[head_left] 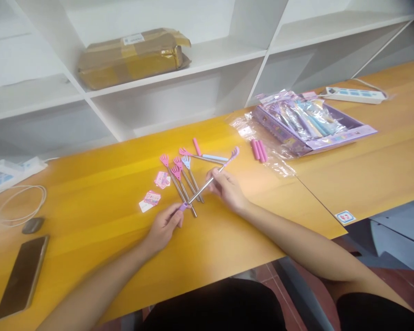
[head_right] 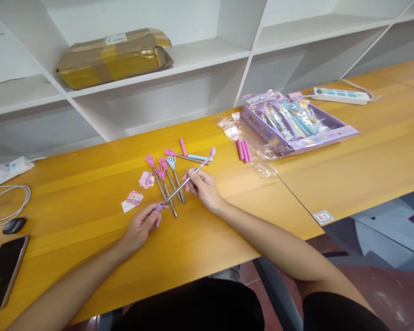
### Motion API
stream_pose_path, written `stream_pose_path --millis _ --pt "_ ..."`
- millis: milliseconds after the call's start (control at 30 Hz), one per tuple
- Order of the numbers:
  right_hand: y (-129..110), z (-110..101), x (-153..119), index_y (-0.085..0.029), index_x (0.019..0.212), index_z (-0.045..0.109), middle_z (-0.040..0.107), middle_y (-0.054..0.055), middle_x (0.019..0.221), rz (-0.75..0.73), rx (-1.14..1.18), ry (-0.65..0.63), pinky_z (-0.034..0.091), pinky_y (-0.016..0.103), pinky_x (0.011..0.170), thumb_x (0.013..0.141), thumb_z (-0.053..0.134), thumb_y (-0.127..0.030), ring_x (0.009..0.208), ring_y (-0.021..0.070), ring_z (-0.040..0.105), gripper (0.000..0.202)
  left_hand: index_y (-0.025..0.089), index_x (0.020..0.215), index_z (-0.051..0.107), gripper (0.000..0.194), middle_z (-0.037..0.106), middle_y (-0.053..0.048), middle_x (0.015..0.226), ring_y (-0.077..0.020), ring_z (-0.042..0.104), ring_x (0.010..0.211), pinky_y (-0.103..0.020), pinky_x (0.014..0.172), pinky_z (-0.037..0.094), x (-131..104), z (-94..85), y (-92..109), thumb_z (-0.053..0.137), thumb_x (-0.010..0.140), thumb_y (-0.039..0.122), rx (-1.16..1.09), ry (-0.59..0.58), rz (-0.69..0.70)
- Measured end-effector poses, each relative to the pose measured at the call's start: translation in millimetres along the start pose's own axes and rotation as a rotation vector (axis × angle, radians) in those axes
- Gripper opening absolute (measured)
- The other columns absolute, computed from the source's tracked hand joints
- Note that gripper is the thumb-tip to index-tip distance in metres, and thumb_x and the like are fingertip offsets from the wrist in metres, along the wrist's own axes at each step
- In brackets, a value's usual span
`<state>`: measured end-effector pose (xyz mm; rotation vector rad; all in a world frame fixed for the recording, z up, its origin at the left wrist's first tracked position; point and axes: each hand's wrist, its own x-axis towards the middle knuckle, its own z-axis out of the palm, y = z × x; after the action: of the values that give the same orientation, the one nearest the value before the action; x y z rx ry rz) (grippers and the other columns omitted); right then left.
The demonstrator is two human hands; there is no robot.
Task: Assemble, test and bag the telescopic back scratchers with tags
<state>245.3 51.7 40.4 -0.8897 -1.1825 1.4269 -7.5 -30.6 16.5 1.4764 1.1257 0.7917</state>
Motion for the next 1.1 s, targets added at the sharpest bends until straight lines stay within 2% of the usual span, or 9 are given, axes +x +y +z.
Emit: stream_pose_path --millis 367,600,767,967,1100 --pt "-1 0 -2 -0.022 0.083 0.065 0.059 -0.003 0.062 -0.062 -0.082 -0.003 0.031 0.027 0.048 0.096 0.063 -0.074 0.047 0.0103 0.039 0.053 0.022 0.149 0.060 0.048 0.055 0.002 0.077 -0.0144 0.052 0.072 -0.028 0.073 0.042 0 3.8 1 0.049 0.111 0.049 0.005 0.007 0.054" --pt "-2 0 -6 -0.021 0.084 0.065 0.061 -0.003 0.061 -0.101 -0.065 -0.030 0.028 0.025 0.046 0.098 0.065 -0.071 0.046 0.0090 0.038 0.052 0.020 0.143 0.061 0.042 0.056 0.002 0.078 -0.0138 0.053 0.073 -0.028 0.073 0.041 0 4.5 2 0.050 0.112 0.047 0.010 0.001 0.062" --pt "-4 -1 -10 -0.020 0.087 0.067 0.062 -0.002 0.063 -0.180 -0.085 -0.048 0.028 0.025 0.045 0.101 0.064 -0.066 0.045 0.0083 0.038 0.048 0.020 0.146 0.060 0.044 0.057 0.002 0.078 -0.0137 0.053 0.072 -0.028 0.072 0.042 0 5.4 1 0.050 0.112 0.047 0.017 0.010 0.074" --pt "-5 -2 -10 -0.019 0.087 0.069 0.061 -0.001 0.068 -0.290 -0.148 -0.106 0.035 0.026 0.050 0.106 0.062 -0.059 0.051 0.0093 0.044 0.045 0.023 0.154 0.059 0.048 0.059 0.002 0.081 -0.0138 0.056 0.076 -0.028 0.077 0.044 1 4.8 3 0.050 0.112 0.045 0.093 0.016 0.061" --pt "-8 -5 -7 -0.018 0.087 0.071 0.060 0.000 0.073 -0.290 -0.177 -0.175 0.038 0.027 0.053 0.107 0.061 -0.057 0.054 0.0090 0.045 0.045 0.022 0.151 0.062 0.047 0.059 0.001 0.081 -0.0140 0.056 0.076 -0.028 0.077 0.044 1 4.9 4 0.051 0.111 0.046 0.095 0.020 0.046"
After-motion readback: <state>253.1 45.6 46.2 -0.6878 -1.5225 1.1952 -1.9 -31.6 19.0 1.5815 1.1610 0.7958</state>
